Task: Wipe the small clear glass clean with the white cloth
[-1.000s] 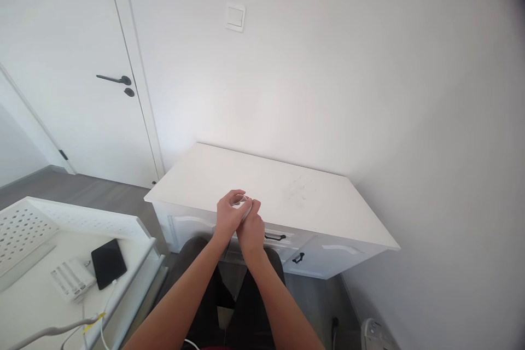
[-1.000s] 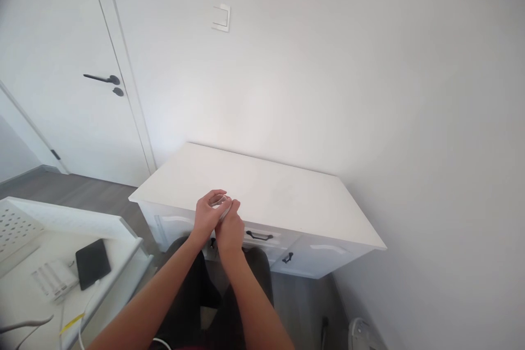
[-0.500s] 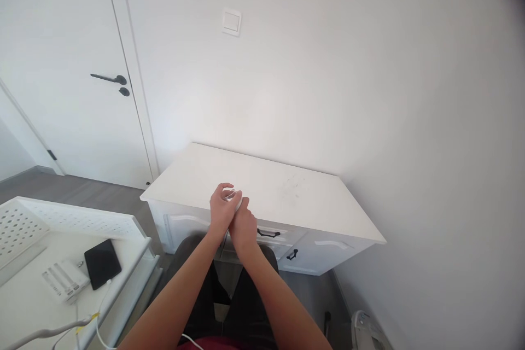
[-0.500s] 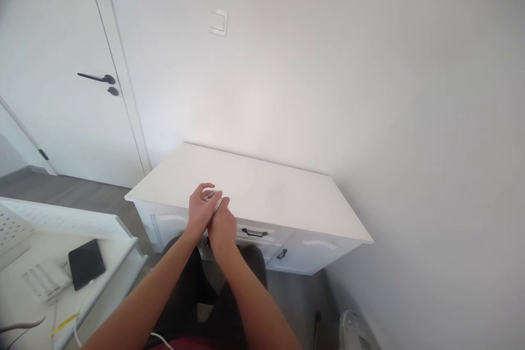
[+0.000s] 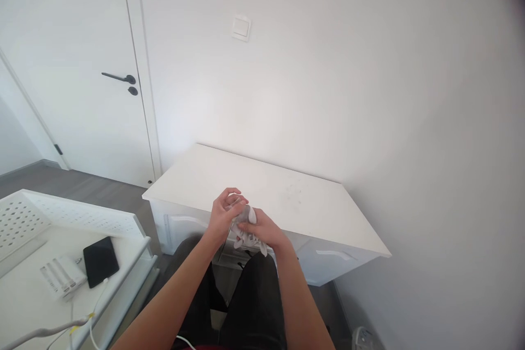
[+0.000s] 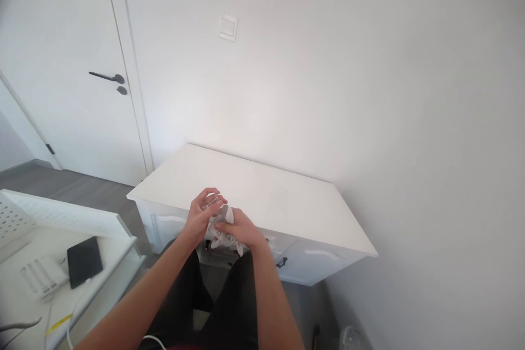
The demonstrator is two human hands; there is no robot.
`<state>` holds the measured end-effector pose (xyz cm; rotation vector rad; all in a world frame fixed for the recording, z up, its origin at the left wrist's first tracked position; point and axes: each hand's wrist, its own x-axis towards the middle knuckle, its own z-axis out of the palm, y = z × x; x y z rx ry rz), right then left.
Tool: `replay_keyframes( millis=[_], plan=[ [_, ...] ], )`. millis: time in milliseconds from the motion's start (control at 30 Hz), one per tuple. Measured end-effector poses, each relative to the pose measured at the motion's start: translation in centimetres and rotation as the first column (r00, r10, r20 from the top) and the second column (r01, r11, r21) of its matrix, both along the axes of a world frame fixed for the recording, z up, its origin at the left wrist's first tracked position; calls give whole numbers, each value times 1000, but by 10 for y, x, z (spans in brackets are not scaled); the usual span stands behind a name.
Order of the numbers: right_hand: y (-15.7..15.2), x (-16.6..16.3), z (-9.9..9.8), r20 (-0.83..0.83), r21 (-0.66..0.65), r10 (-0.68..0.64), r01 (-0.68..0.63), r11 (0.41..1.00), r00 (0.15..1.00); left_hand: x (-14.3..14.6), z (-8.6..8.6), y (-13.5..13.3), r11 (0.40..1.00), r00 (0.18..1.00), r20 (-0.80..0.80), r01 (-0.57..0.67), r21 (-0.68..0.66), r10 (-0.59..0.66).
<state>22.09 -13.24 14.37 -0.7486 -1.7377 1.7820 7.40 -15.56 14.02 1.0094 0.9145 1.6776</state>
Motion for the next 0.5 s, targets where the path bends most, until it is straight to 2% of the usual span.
replay_keyframes(
  millis=[67,100,133,167,200,233,267,300,333,367,433,467,500],
  plan=[
    [2,6,3,-42,74,-74,77,994,996,6,9,-4,994,998,-32,-50,97,53],
    [2,8,2,-94,61,-150,156,986,984,7,15,-5,987,996,-38,-80,140,86],
    [3,10,0,-159,9,-265,270,963,951,6,20,-6,977,991,-38,-118,177,127],
    [4,11,-3,-227,-76,-419,413,907,879,5,25,-6,965,984,-32,-166,205,176],
    [5,11,-6,-281,-180,-584,556,811,761,3,29,-6,949,973,-18,-221,226,231],
    [5,11,-9,-313,-277,-732,678,680,606,1,33,-6,929,958,-2,-278,243,287],
    [4,10,-12,-327,-348,-830,758,551,452,0,35,-6,908,941,16,-331,257,339],
    [3,7,-15,-335,-387,-873,793,470,354,1,36,-7,886,924,32,-374,273,381],
    [0,3,-17,-342,-400,-879,795,456,332,3,36,-9,867,911,43,-404,293,410],
    [-4,-3,-18,-346,-391,-855,769,505,386,6,34,-11,852,904,47,-416,319,424],
    [-13,-15,-21,-331,-360,-747,654,665,577,15,28,-17,840,913,19,-383,385,408],
    [-17,-20,-23,-309,-356,-705,610,708,639,19,24,-21,840,924,-22,-336,426,381],
    [-19,-24,-25,-280,-358,-690,595,720,667,21,20,-24,842,933,-86,-271,467,348]
  ],
)
